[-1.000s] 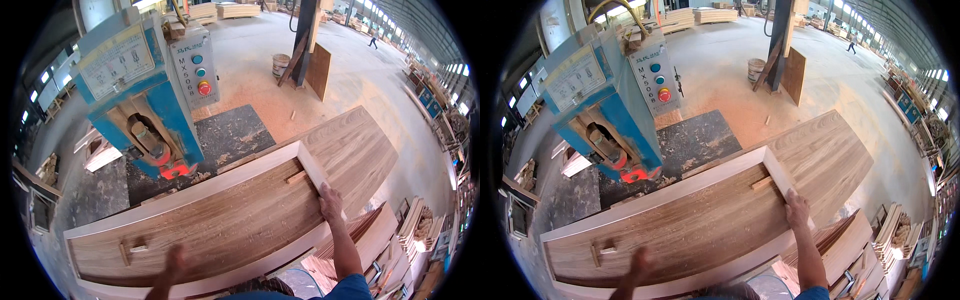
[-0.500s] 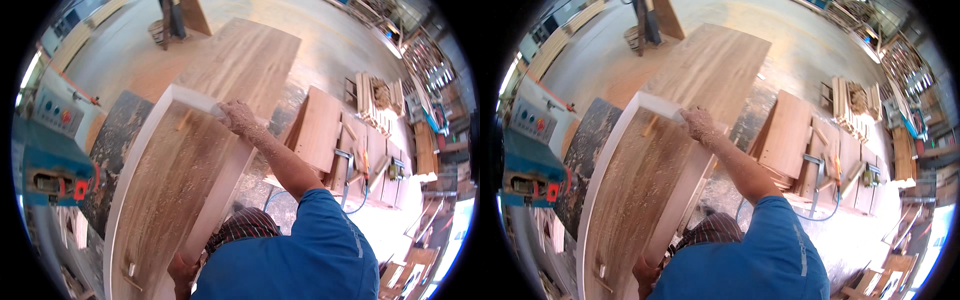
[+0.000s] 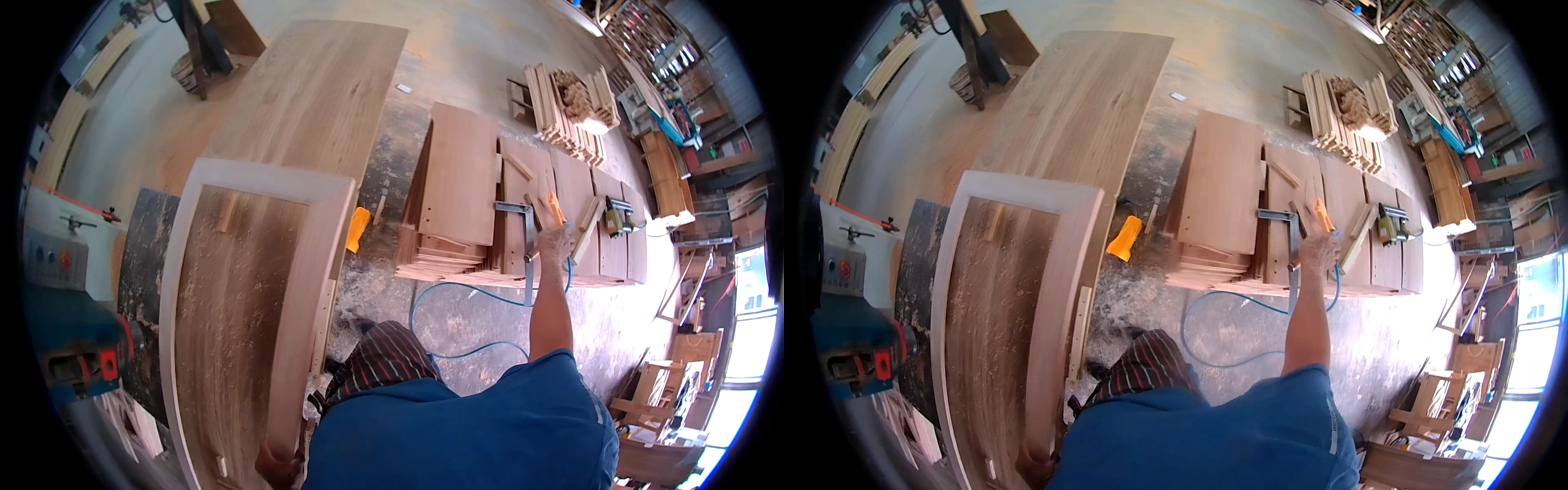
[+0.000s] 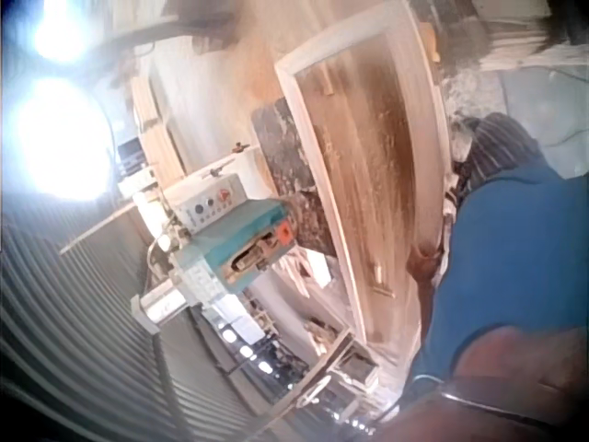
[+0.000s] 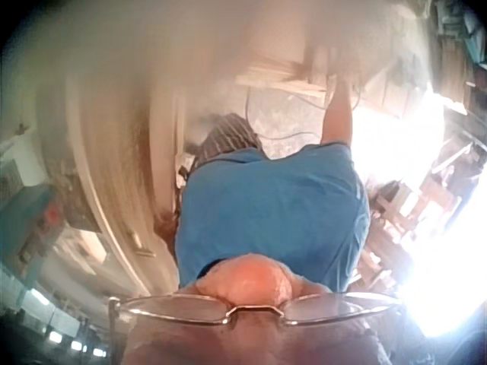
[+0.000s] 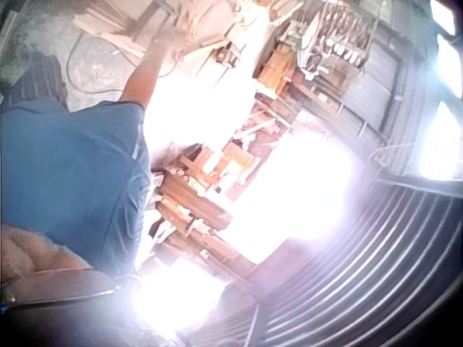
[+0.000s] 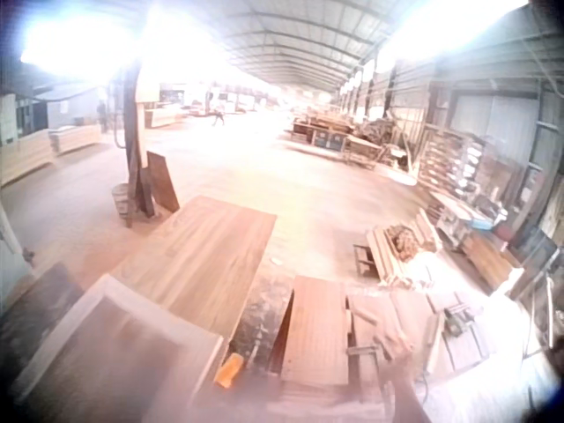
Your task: The person guides a wooden frame against a shaping machine to profile its edges, clears away sawdust using an air blow gun, and places the frame on a stack on the workshop floor.
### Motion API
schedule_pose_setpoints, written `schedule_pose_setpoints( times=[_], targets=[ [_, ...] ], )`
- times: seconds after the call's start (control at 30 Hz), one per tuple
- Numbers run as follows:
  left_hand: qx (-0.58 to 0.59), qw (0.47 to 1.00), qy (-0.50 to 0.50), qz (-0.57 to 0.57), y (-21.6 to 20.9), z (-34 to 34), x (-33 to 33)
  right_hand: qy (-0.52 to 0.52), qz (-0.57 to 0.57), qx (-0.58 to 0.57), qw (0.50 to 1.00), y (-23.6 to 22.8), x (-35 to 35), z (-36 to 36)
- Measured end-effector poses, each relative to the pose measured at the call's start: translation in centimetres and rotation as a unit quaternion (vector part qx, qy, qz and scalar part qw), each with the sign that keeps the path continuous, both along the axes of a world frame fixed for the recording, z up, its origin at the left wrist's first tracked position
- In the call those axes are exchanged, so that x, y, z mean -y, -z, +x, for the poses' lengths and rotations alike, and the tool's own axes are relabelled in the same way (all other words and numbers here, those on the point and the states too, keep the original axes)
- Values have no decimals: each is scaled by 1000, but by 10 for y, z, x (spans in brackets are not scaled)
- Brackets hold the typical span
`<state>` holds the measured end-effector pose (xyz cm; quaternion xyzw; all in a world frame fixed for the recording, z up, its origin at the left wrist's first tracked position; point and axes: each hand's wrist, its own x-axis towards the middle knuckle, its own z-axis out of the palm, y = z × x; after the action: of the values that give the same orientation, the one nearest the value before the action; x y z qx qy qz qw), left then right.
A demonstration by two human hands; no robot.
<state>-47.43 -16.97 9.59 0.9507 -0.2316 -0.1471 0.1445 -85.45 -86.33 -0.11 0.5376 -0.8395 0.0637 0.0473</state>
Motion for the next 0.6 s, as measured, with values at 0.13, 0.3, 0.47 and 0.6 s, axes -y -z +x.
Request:
schedule_pose_setpoints(
  times=[0.13, 0.3, 0.47, 0.6],
  targets=[
    [9, 999, 37, 1, 12, 8, -14, 72, 34, 44, 996, 14, -6, -59],
    [105, 987, 114, 37, 25, -5, -12, -75, -47, 31, 996, 68, 13, -102],
    [66, 990, 115, 44, -3, -23, -9, -199, -43, 43, 978, 87, 54, -124],
    [56, 993, 103, 19, -30, -25, 10, -228, -99, 108, 962, 48, 77, -124]
  ],
)
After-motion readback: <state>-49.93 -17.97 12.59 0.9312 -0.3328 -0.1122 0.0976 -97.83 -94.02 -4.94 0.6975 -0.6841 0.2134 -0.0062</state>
